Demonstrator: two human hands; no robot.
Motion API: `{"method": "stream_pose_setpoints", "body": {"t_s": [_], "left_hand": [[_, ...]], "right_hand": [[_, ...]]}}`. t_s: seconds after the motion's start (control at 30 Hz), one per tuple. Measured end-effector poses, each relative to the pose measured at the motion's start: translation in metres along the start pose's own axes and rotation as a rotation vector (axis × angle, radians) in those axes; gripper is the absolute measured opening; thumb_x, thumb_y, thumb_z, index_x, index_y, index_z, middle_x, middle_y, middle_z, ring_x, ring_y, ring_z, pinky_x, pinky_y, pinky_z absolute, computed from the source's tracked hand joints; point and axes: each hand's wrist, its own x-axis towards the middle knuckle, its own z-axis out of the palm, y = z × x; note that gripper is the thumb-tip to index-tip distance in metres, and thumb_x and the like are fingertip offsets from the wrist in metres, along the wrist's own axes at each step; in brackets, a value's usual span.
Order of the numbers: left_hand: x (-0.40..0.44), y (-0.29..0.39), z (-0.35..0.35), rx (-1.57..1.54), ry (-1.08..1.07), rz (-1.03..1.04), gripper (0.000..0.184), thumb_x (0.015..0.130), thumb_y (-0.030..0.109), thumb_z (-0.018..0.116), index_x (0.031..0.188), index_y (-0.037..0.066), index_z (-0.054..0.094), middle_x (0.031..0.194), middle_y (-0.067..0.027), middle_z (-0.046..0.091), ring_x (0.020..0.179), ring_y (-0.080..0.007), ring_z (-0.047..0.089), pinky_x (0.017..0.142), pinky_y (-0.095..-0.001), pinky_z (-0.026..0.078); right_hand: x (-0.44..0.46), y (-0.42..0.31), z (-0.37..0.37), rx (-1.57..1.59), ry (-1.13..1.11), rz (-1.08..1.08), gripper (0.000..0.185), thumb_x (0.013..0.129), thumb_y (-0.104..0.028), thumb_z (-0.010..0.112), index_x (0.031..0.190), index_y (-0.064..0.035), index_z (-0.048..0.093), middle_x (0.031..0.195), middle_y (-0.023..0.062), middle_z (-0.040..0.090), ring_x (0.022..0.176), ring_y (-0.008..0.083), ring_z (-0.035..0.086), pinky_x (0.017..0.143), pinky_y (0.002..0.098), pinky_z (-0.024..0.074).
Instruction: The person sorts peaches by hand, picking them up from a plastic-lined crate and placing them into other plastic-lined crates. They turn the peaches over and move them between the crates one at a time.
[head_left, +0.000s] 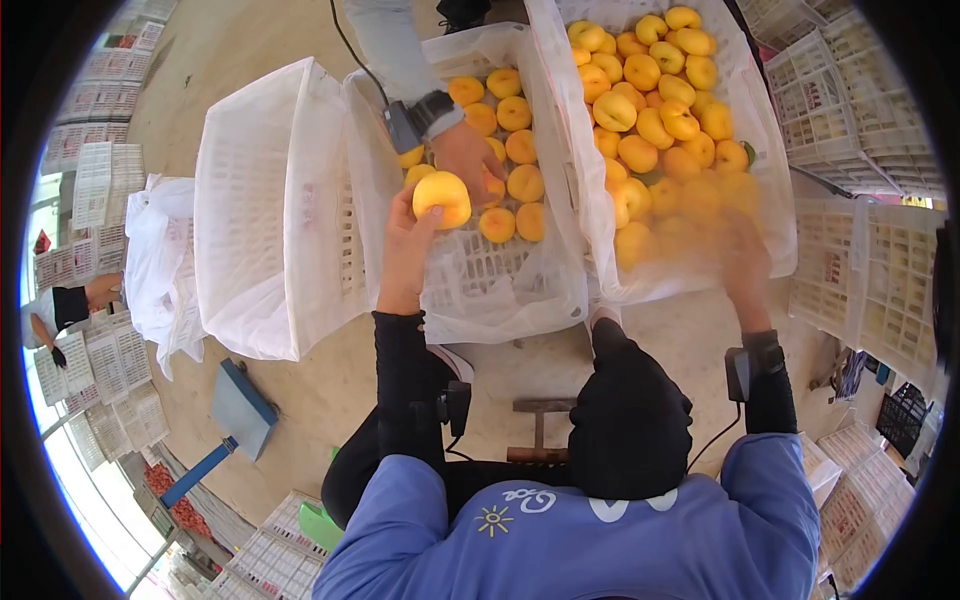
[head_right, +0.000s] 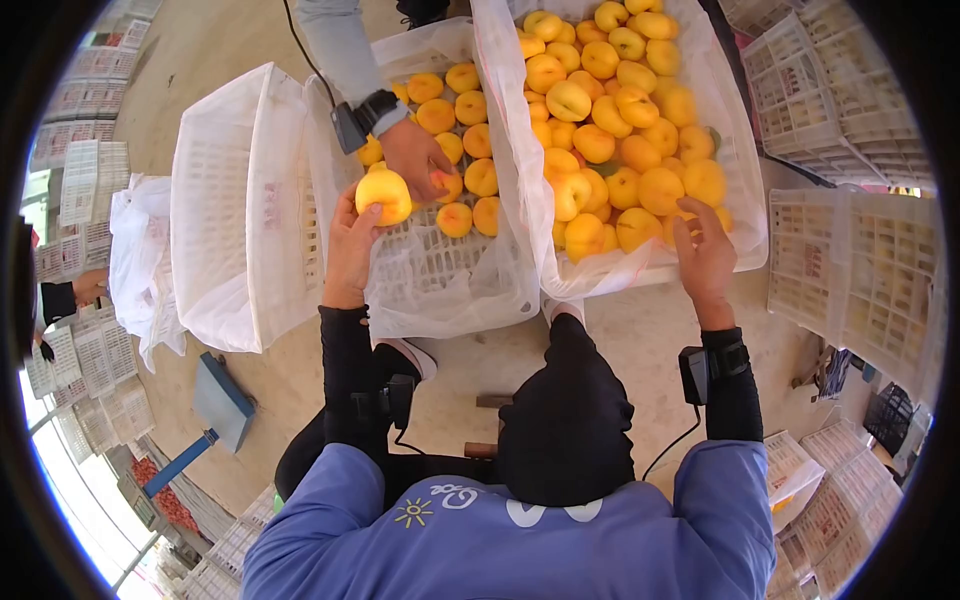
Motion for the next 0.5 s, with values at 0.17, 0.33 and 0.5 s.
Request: {"method": "stream_pose_setpoints", "body": {"t_s": [0.17, 0.33, 0.5], "left_hand": [[0.017, -0.054, -0.042, 0.234, -0.116, -0.171, 0.053, 0.082, 0.014, 0.066, 0.128, -0.001, 0.045, 0.114, -0.0099, 0.057, 0.095, -0.0177, 0.061, 0.074, -0.0275, 0.054], [0.042, -0.099, -0.044, 0.456, -0.013, -0.342, 0.053, 0.079, 0.011, 0.067, 0.124, -0.004, 0.044, 0.111, -0.0141, 0.057, 0.093, -0.0192, 0.062, 0.067, -0.0286, 0.055], [0.062, -0.14, -0.048, 0.55, 0.022, -0.364, 0.05, 0.081, 0.01, 0.066, 0.123, -0.003, 0.043, 0.109, -0.0134, 0.057, 0.092, -0.0191, 0.062, 0.067, -0.0288, 0.055]], "right_hand": [[0.0, 0.004, 0.003, 0.046, 0.038, 0.004, 0.018, 0.086, -0.015, 0.059, 0.103, -0.0085, 0.063, 0.094, 0.0046, 0.066, 0.072, 0.0168, 0.062, 0.068, 0.028, 0.0503], [0.0, 0.005, 0.003, 0.037, 0.009, 0.003, 0.017, 0.087, -0.016, 0.059, 0.102, -0.0086, 0.064, 0.091, 0.0056, 0.066, 0.07, 0.0169, 0.06, 0.067, 0.0281, 0.0502], [0.0, 0.002, 0.001, 0.027, 0.011, 0.01, 0.016, 0.086, -0.015, 0.06, 0.1, -0.0081, 0.064, 0.091, 0.0058, 0.066, 0.068, 0.0173, 0.059, 0.066, 0.0277, 0.0494]]}}
